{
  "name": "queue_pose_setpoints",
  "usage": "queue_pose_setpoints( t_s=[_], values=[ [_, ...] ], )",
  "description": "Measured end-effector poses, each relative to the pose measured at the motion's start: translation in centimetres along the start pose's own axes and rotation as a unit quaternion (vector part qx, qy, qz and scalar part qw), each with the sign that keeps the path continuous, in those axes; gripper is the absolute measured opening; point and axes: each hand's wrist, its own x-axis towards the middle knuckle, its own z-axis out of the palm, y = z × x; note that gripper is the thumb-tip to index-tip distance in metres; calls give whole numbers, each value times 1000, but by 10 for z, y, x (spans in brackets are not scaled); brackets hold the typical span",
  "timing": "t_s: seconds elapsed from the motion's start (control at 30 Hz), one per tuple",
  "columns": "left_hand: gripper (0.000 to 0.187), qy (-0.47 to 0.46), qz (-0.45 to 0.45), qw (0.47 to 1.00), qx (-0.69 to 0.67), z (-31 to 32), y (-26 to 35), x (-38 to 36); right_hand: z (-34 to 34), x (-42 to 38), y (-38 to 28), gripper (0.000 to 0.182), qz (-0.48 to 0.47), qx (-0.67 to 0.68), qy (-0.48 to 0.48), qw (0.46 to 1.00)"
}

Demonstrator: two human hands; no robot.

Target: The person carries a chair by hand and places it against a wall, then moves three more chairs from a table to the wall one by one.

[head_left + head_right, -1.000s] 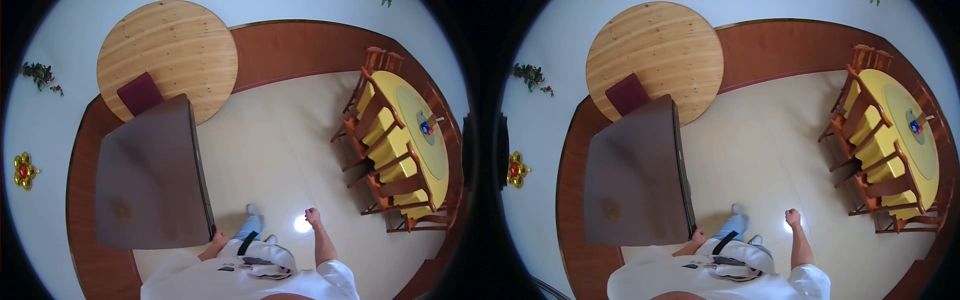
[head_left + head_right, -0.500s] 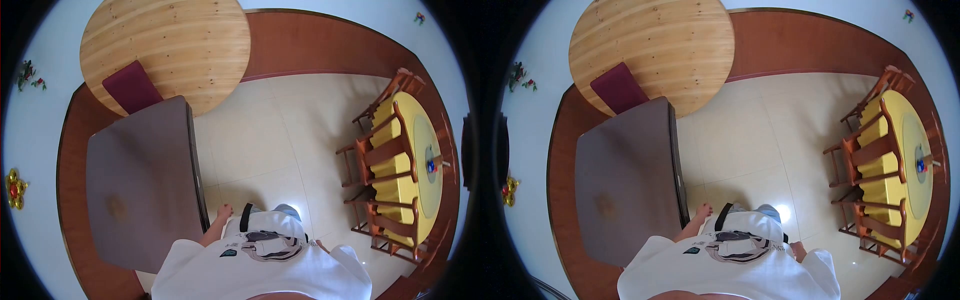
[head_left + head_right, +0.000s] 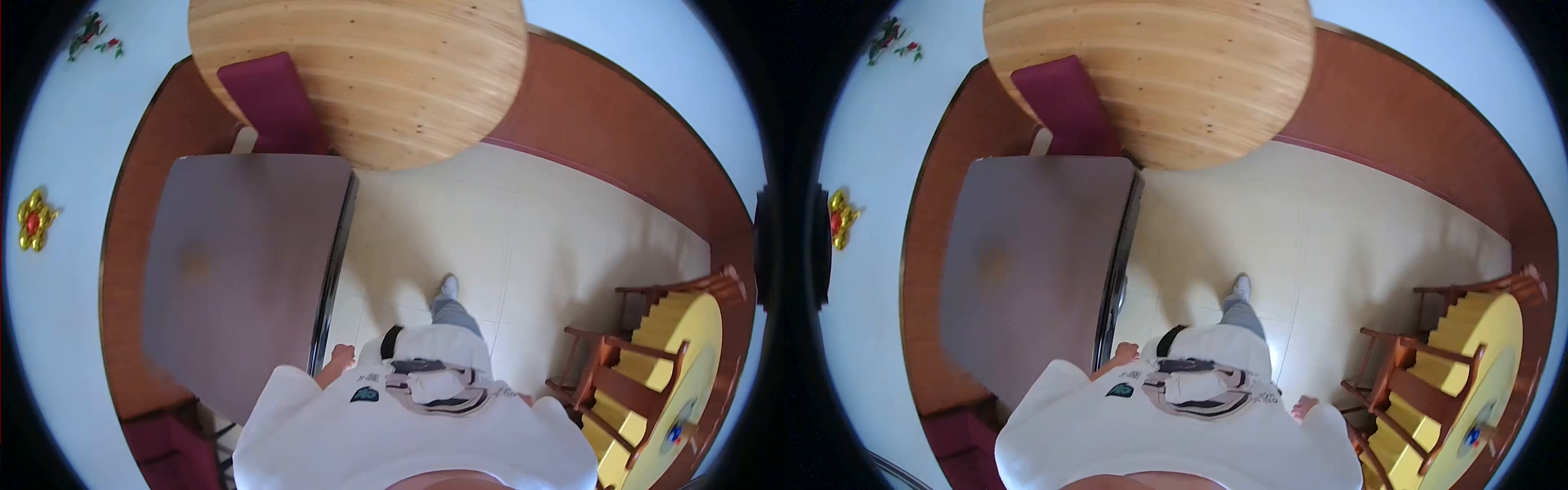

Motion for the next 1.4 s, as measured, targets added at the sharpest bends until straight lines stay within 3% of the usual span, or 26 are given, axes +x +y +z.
queue_pose_setpoints(
  t_s=[0.1,0.13,0.2,0.23,0.27,0.3,0.4,0.47,0.57,0.63,0.7,0.73,0.83,0.9,0.97,1.03,1.07,1.1,1.2,1.3,1.33,1.37,1.4],
  values=[
    [13,-197,-7,966,-165,-5,-4,25,-3,7,-125,22,-71,-38,13,997],
    [12,-135,12,981,-138,7,10,17,3,-14,-196,20,-65,-77,6,995],
    [12,22,16,999,-46,29,49,-13,41,-37,-311,20,-204,-148,66,965],
    [12,42,16,998,-36,33,66,-22,40,87,-362,21,-411,-419,53,808],
    [12,50,12,998,-27,37,76,-26,74,52,-429,22,-501,-426,58,751],
    [12,47,3,999,-26,41,82,-26,119,30,-491,20,-502,-333,118,790],
    [13,30,-31,999,-32,50,94,-18,237,-113,-630,26,-537,-300,-15,788],
    [13,21,-44,998,-39,45,101,-4,304,-181,-690,30,-582,-349,-82,730],
    [15,18,-47,997,-63,36,132,20,383,-300,-753,40,-628,-349,-113,686],
    [16,27,-38,995,-85,42,160,30,419,-333,-796,43,-637,-372,-117,665],
    [17,41,-31,992,-119,52,190,39,475,-358,-844,48,-699,-413,-76,579],
    [18,48,-30,988,-142,56,203,43,504,-376,-862,48,-704,-425,-85,562],
    [20,87,-22,975,-206,66,238,42,586,-438,-892,54,-700,-449,-120,542],
    [21,124,-12,962,-241,78,258,41,640,-469,-906,55,-726,-458,-190,476],
    [23,177,-6,944,-278,89,277,35,679,-517,-918,57,-727,-496,-184,437],
    [25,227,-49,867,-441,97,298,25,728,-541,-942,58,-726,-532,-179,396],
    [26,246,-123,750,-601,101,313,22,753,-549,-965,60,-765,-518,-166,344],
    [26,280,-105,723,-623,105,325,15,778,-554,-982,62,-800,-502,-154,290],
    [26,337,-97,658,-667,149,363,3,841,-595,-996,77,-764,-574,-122,269],
    [27,325,-102,615,-711,214,410,14,940,-562,-1024,85,-753,-617,-112,199],
    [28,359,-135,684,-620,238,430,13,952,-570,-1013,85,-749,-622,-131,189],
    [30,388,-177,741,-519,263,450,12,950,-590,-1003,82,-727,-622,-141,255],
    [35,355,-184,789,-466,283,468,8,942,-611,-994,79,-701,-621,-146,320]
  ],
)
